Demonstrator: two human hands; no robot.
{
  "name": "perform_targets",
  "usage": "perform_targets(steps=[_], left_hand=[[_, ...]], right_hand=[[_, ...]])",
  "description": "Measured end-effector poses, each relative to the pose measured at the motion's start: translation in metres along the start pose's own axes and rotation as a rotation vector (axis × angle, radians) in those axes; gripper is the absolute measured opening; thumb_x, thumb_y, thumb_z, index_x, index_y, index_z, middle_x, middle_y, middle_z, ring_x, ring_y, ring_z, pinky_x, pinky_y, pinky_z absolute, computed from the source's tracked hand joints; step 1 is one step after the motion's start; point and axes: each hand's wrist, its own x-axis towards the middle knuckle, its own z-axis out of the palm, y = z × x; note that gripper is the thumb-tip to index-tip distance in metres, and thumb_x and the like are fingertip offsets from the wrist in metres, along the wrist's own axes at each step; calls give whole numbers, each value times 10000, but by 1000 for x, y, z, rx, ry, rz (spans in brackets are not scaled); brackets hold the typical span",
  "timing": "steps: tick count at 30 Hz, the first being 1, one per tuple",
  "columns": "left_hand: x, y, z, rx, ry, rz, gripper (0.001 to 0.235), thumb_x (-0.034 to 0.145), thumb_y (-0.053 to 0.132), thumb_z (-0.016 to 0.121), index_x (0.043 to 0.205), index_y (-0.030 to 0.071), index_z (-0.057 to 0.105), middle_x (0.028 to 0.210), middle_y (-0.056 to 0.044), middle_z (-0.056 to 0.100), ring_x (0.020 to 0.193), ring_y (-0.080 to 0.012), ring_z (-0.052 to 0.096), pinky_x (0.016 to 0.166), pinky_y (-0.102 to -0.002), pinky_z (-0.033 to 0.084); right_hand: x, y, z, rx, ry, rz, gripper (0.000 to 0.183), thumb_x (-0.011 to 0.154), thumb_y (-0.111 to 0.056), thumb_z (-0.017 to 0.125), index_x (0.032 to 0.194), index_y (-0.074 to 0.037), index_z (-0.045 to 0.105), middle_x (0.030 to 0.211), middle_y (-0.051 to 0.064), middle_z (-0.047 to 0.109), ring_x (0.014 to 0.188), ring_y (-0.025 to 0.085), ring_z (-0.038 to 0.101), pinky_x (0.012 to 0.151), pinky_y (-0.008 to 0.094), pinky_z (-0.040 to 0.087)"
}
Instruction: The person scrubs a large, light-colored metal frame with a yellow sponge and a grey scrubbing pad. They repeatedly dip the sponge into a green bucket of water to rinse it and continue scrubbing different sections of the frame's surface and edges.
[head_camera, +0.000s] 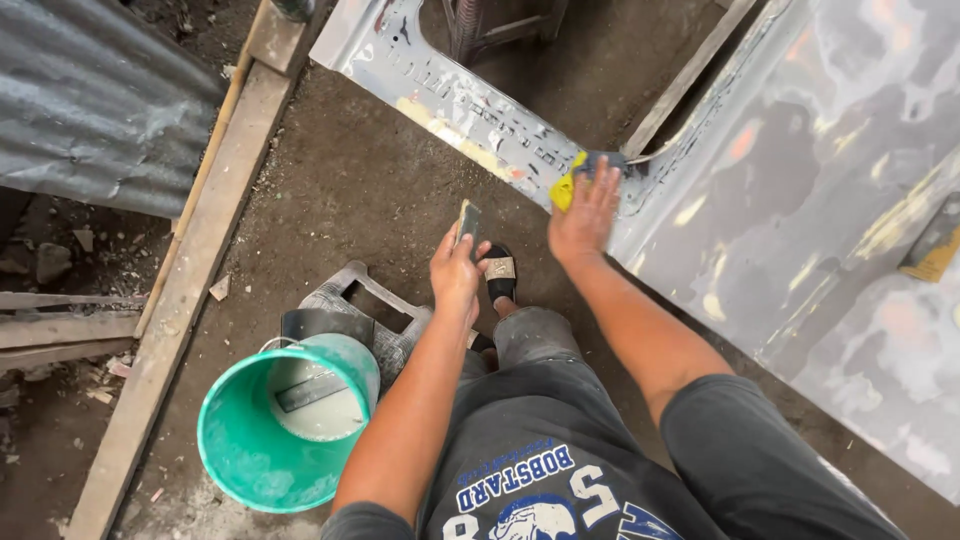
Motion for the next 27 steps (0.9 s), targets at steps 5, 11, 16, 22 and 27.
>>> perform_targets(steps=[5, 11, 16, 22, 27], left_hand=[[41, 2, -10, 10, 149, -24, 424, 1024, 128, 521, 1444, 112, 581, 1177, -46, 685, 876, -130, 699, 623, -245, 534], [63, 17, -6, -30, 241, 36, 416, 1025, 110, 525, 1437, 107, 579, 1098, -18, 672, 833, -116, 673, 612, -250, 535], [80, 26, 20, 121, 189, 150, 440, 1037, 115, 525, 1473, 87, 570, 1071, -13, 667, 817, -75, 629, 617, -246, 520], [105, 32, 37, 905, 17, 941, 394, 1081, 81, 563, 1471, 32, 557, 1429, -182, 597, 1281, -313, 599, 1072, -427, 491], [98, 56, 60, 1465, -92, 1040, 564, 947, 139, 619, 1500, 101, 514, 1564, -123, 449, 1280, -375, 507, 1052, -490, 455]], right_hand=[[53, -87, -8, 72, -102, -68, 691, 921, -284, 681, 1522, -25, 458, 1705, 159, 118, 1577, 378, 36, 1286, 507, 45], [101, -133, 8, 143, -162, -359, 643, 875, -156, 665, 1483, -29, 499, 1668, 141, 187, 1542, 372, 72, 1254, 528, 54], [83, -66, -19, 225, -84, -581, 463, 909, -63, 625, 1372, -60, 607, 1622, 94, 370, 1558, 347, 227, 1284, 520, 197], [25, 41, -49, 177, -72, -641, 366, 858, -10, 603, 1216, -40, 673, 1548, 80, 488, 1488, 330, 368, 1207, 464, 344], [-16, 104, -70, 98, 143, -107, 463, 799, 57, 638, 1256, -8, 673, 1549, 114, 519, 1499, 385, 396, 1253, 447, 355]])
